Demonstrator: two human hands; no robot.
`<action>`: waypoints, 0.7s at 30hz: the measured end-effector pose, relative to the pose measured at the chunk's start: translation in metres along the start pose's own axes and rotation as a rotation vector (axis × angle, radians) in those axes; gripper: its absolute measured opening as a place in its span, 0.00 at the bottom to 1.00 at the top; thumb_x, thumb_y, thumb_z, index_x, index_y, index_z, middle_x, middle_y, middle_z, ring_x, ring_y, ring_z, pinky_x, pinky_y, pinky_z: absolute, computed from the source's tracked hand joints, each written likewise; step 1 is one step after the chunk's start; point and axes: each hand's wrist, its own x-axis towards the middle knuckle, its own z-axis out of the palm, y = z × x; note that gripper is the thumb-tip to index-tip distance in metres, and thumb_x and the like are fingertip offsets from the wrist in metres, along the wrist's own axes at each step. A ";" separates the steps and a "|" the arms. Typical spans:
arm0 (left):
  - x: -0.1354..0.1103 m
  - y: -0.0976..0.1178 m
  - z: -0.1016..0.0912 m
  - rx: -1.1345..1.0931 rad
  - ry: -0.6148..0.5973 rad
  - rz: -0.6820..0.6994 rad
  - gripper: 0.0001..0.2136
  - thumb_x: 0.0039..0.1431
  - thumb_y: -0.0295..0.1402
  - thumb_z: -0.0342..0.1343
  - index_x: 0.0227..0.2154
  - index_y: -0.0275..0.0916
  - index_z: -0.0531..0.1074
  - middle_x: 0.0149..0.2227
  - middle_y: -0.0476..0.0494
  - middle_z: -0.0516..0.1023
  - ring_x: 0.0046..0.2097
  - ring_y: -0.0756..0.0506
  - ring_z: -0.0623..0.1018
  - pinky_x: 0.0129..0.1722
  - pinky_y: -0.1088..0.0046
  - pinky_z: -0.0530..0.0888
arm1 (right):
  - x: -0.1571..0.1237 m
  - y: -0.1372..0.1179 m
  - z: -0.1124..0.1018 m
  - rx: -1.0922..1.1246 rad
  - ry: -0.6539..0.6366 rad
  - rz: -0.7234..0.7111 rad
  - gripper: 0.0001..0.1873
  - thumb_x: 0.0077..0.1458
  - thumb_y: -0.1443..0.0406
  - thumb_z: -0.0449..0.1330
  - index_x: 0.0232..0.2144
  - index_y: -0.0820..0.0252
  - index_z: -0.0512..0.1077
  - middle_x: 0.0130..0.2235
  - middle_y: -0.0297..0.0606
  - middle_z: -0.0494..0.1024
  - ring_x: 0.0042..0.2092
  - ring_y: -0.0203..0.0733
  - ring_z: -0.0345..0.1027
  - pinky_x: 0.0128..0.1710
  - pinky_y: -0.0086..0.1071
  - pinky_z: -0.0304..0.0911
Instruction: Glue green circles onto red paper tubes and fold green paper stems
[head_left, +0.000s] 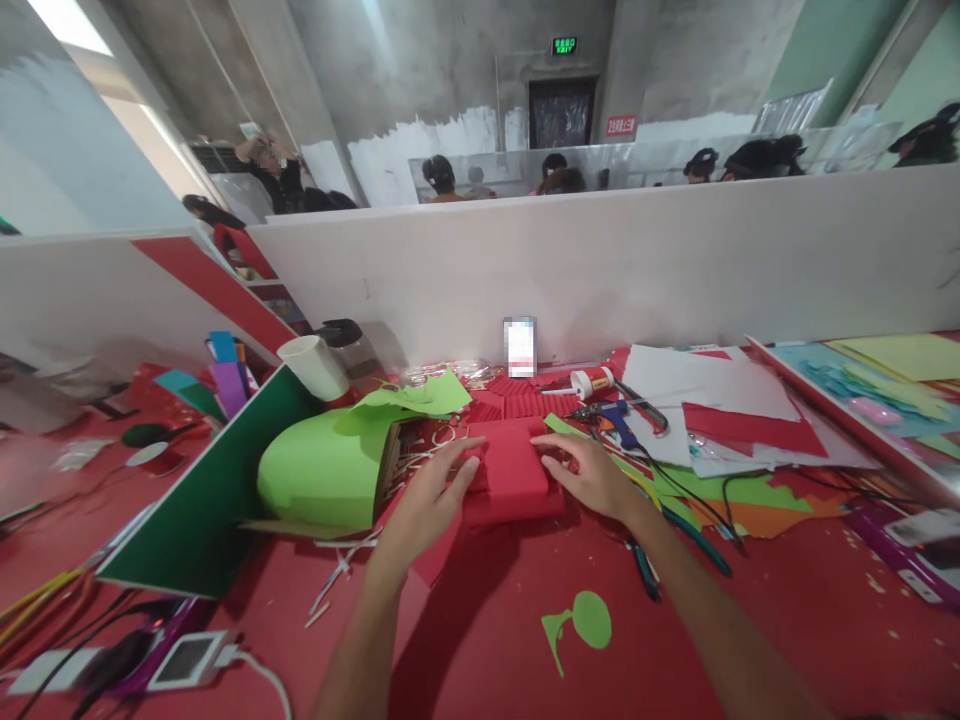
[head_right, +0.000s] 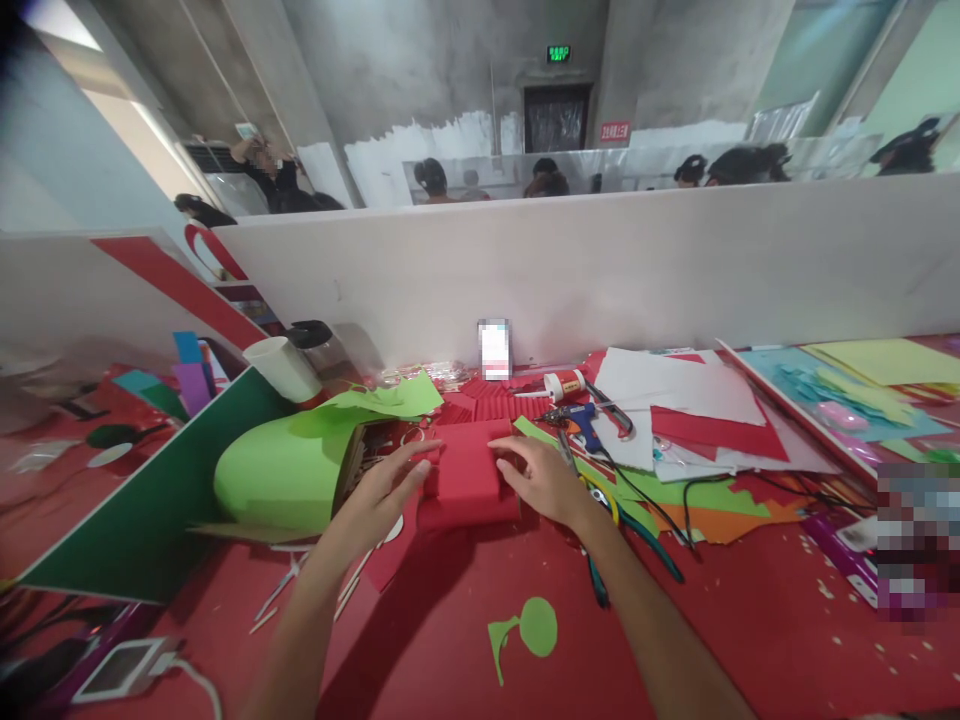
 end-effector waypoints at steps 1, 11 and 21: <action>0.002 -0.004 -0.003 0.006 -0.027 0.031 0.18 0.59 0.41 0.54 0.50 0.43 0.74 0.53 0.41 0.75 0.55 0.38 0.72 0.58 0.61 0.64 | 0.000 -0.001 0.000 0.001 -0.006 0.008 0.17 0.61 0.63 0.53 0.51 0.54 0.71 0.52 0.41 0.75 0.51 0.45 0.70 0.50 0.37 0.66; 0.009 -0.034 -0.001 0.119 -0.074 0.221 0.17 0.63 0.40 0.50 0.51 0.44 0.74 0.54 0.42 0.74 0.59 0.40 0.69 0.62 0.59 0.59 | -0.004 0.000 0.003 0.013 -0.021 -0.002 0.17 0.62 0.59 0.54 0.51 0.51 0.72 0.50 0.40 0.76 0.47 0.44 0.72 0.42 0.34 0.69; -0.004 -0.048 -0.006 0.310 -0.220 0.290 0.27 0.66 0.44 0.43 0.66 0.45 0.51 0.68 0.43 0.51 0.68 0.40 0.54 0.66 0.57 0.53 | -0.006 0.005 0.009 0.016 -0.047 0.000 0.21 0.61 0.57 0.54 0.56 0.48 0.68 0.53 0.41 0.74 0.45 0.44 0.71 0.40 0.35 0.68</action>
